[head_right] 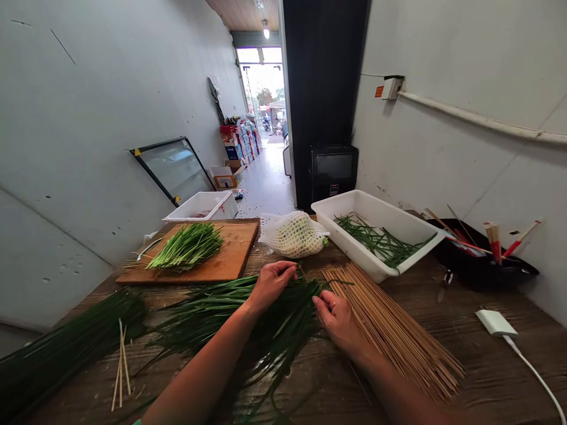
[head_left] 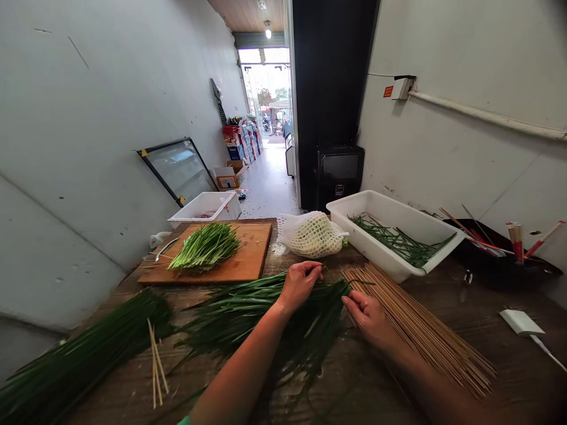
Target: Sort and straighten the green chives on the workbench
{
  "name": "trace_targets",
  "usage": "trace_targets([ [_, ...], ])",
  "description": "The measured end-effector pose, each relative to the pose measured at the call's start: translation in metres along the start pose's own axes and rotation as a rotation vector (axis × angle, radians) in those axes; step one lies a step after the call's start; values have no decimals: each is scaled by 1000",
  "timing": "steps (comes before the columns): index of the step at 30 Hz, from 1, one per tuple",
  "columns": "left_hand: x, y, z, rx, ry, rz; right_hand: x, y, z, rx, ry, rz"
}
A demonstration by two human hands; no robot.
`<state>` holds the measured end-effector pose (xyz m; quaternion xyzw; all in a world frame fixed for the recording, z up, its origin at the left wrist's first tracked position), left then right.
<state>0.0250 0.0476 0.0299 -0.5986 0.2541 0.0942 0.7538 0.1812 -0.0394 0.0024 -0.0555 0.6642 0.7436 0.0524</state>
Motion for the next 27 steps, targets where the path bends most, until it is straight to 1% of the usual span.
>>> trace_targets([
  [4, 0, -1, 0, -15, -49, -18, -1, -4, 0, 2, 4, 8],
  [9, 0, -2, -1, -10, -52, 12, 0, -4, 0, 0, 3, 14],
  [13, -1, -3, -1, -9, -63, 49, 2, 1, 0, 31, 10, 45],
  [17, 0, -5, -2, 16, -47, 57, 2, 4, 0, 20, 9, 10],
  [21, -1, -6, -2, 28, -59, 85, 1, 3, 0, -3, -6, -13],
  [27, -1, -5, -2, 34, -74, 89, 2, 3, -1, 19, 9, -3],
])
Point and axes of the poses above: each hand's wrist, its own z-axis towards the middle knuckle, its own x-axis out of the palm, y = z × x, the point moved 4 cm from there along z, towards the middle knuckle, and after that the axes turned 13 degrees about z, right-handed, at the moved point
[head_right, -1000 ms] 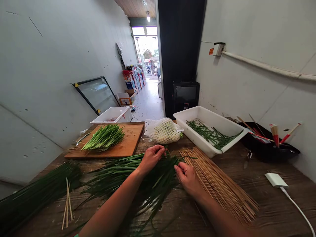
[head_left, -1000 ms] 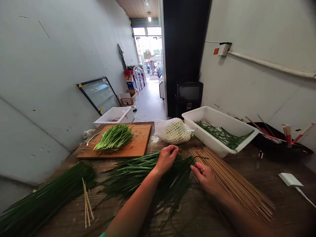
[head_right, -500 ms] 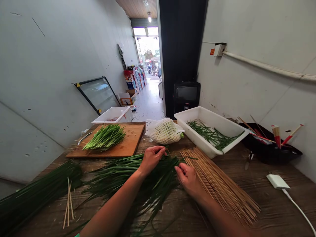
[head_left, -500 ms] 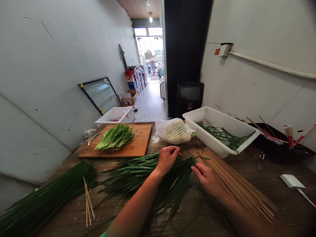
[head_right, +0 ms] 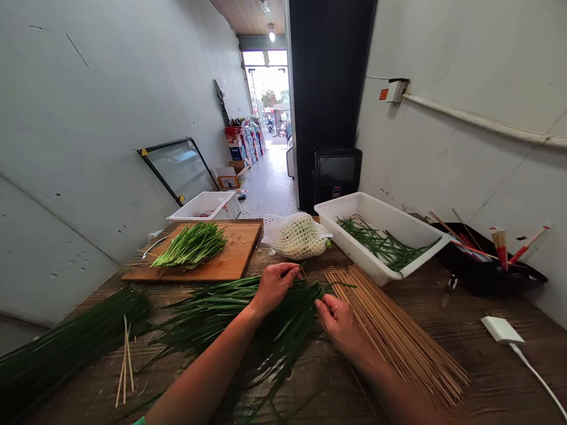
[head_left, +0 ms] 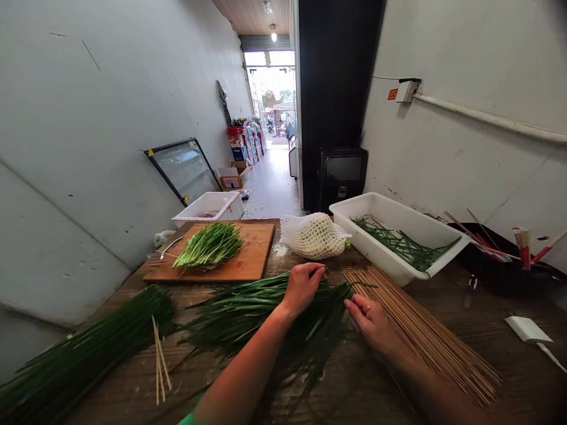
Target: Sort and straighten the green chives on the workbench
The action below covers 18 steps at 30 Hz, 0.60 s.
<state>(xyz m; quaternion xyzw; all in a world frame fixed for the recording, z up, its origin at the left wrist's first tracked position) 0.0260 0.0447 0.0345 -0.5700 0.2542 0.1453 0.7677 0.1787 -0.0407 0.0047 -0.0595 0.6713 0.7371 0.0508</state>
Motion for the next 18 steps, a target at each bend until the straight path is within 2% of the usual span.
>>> trace_targets([
  [5, 1, -1, -1, 9, 26, 29, 1, 0, 0, 11, -5, 14],
  [7, 3, -5, -3, 60, 70, 69, 0, -1, 0, 11, -17, 20],
  [11, 6, -18, -10, 284, 314, 162, -3, -1, 2, 25, -41, 33],
  [13, 2, -18, -10, 344, 402, 197, -5, -3, 3, 18, -53, 13],
  [15, -11, -11, -3, 287, 330, 281, -7, -5, 3, 4, -65, -14],
  [18, -32, 5, 9, 136, 122, 526, -8, -10, 3, -8, -80, -29],
])
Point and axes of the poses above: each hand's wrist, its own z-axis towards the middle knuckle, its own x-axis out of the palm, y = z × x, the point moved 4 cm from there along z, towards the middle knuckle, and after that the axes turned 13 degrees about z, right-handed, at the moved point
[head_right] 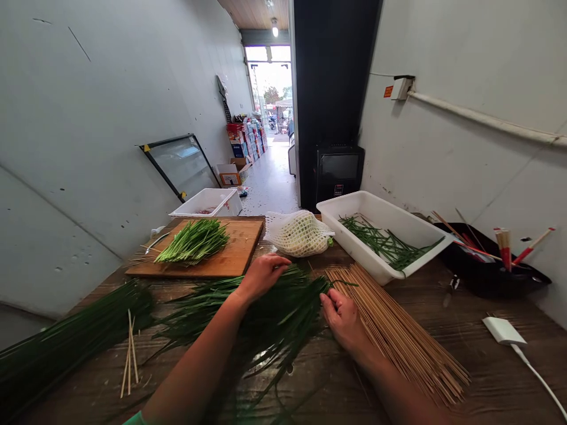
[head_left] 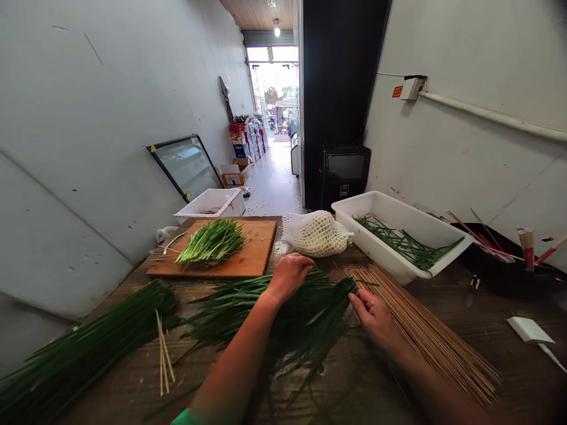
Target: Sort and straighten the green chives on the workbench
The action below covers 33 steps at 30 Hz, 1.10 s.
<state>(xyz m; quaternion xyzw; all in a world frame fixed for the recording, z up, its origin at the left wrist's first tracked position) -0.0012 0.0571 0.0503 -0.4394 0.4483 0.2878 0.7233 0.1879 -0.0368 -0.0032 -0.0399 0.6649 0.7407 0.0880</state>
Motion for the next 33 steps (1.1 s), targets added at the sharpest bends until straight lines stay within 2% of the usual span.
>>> trace_targets([
  [2, 0, 8, 2, -24, 18, 143, 0, -2, 0, -2, 1, -1],
  [5, 9, 8, 1, 38, 121, 248, 0, -2, 0, 8, 16, 3],
  [7, 15, 7, -1, 45, 161, 284, 1, -1, 1, 19, 33, 22],
  [12, 21, 7, -1, 16, 153, 247, 2, 1, 0, -13, 44, 17],
  [15, 19, 3, 0, 3, 131, 106, 2, 0, 0, -3, 58, 28],
  [19, 18, -3, 2, -93, 50, -227, 2, -4, 1, 3, 63, 42],
  [24, 34, -7, 2, -217, 46, -637, 2, -6, 1, 4, 92, 56],
  [29, 38, -9, 0, -253, -25, -754, 3, -2, -1, 1, 104, 22],
  [33, 35, -13, -1, -241, -17, -852, 3, 4, -2, -9, 92, -11],
])
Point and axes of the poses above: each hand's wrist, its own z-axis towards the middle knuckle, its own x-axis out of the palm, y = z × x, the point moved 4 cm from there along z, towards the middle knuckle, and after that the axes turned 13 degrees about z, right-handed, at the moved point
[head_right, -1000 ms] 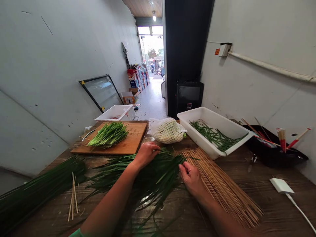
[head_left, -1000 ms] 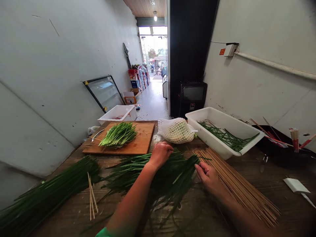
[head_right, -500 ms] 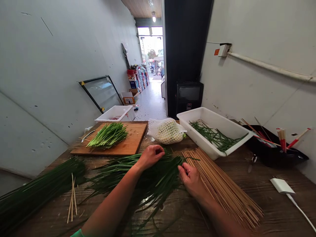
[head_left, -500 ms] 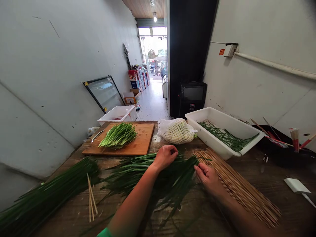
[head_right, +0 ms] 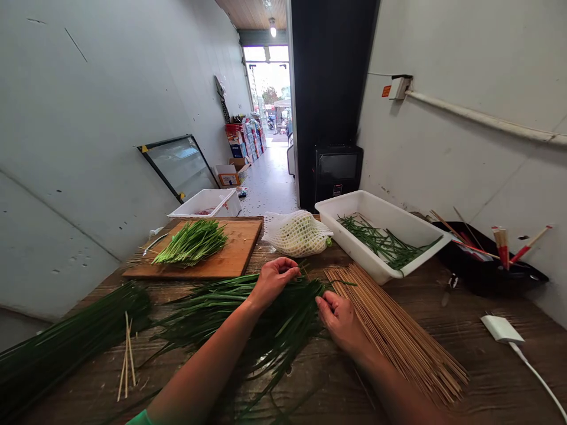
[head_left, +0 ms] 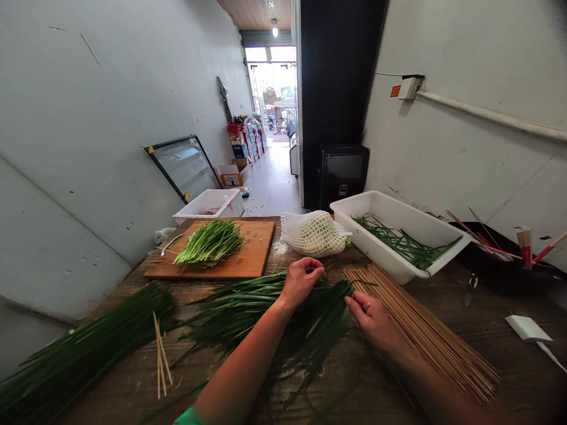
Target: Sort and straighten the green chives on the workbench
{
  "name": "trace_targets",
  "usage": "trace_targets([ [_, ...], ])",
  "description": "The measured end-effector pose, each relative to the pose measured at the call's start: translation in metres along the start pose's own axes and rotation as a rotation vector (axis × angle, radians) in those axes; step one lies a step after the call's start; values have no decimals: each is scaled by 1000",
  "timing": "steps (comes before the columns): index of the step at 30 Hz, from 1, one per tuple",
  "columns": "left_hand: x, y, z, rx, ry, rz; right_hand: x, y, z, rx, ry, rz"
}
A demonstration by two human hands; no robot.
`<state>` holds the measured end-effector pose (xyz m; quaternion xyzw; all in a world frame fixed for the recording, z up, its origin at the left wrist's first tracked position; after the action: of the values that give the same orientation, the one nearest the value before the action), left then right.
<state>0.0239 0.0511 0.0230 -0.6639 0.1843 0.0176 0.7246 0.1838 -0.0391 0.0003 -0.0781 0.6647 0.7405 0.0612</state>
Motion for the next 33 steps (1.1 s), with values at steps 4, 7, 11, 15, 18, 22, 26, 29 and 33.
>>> trace_targets([
  [4, 1, -4, -2, -21, 19, -95, 0, 3, 1, -11, -12, -24],
  [7, 1, -6, -3, -21, 13, -108, 0, 1, 2, -30, -26, -27],
  [11, 1, -7, -3, -1, 8, -103, 1, -4, 3, -21, -18, -1],
  [15, 2, -2, -2, 26, 0, -49, 1, -4, 2, -11, -12, 18],
  [18, 4, 0, -2, 31, 5, 6, 1, -2, 1, -9, -14, 23],
  [22, 10, -13, -9, 152, 122, 221, 0, 1, 2, 10, -48, 22],
  [26, 12, -20, -14, 236, 230, 401, -1, 4, 1, 29, -62, 37],
  [29, 4, -13, -9, 237, 151, 605, -1, 3, 0, 36, -74, 60],
  [33, -16, 1, 1, 160, -10, 820, -3, -8, 1, 19, -128, 116],
])
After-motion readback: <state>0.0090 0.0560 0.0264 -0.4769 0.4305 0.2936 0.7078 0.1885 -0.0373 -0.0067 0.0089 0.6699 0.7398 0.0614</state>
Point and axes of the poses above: each hand's wrist, its own z-axis towards the middle knuckle, its own x-axis out of the palm, y = z × x, the point moved 4 cm from there along z, towards the middle knuckle, and after that the axes turned 13 degrees about z, right-handed, at the moved point
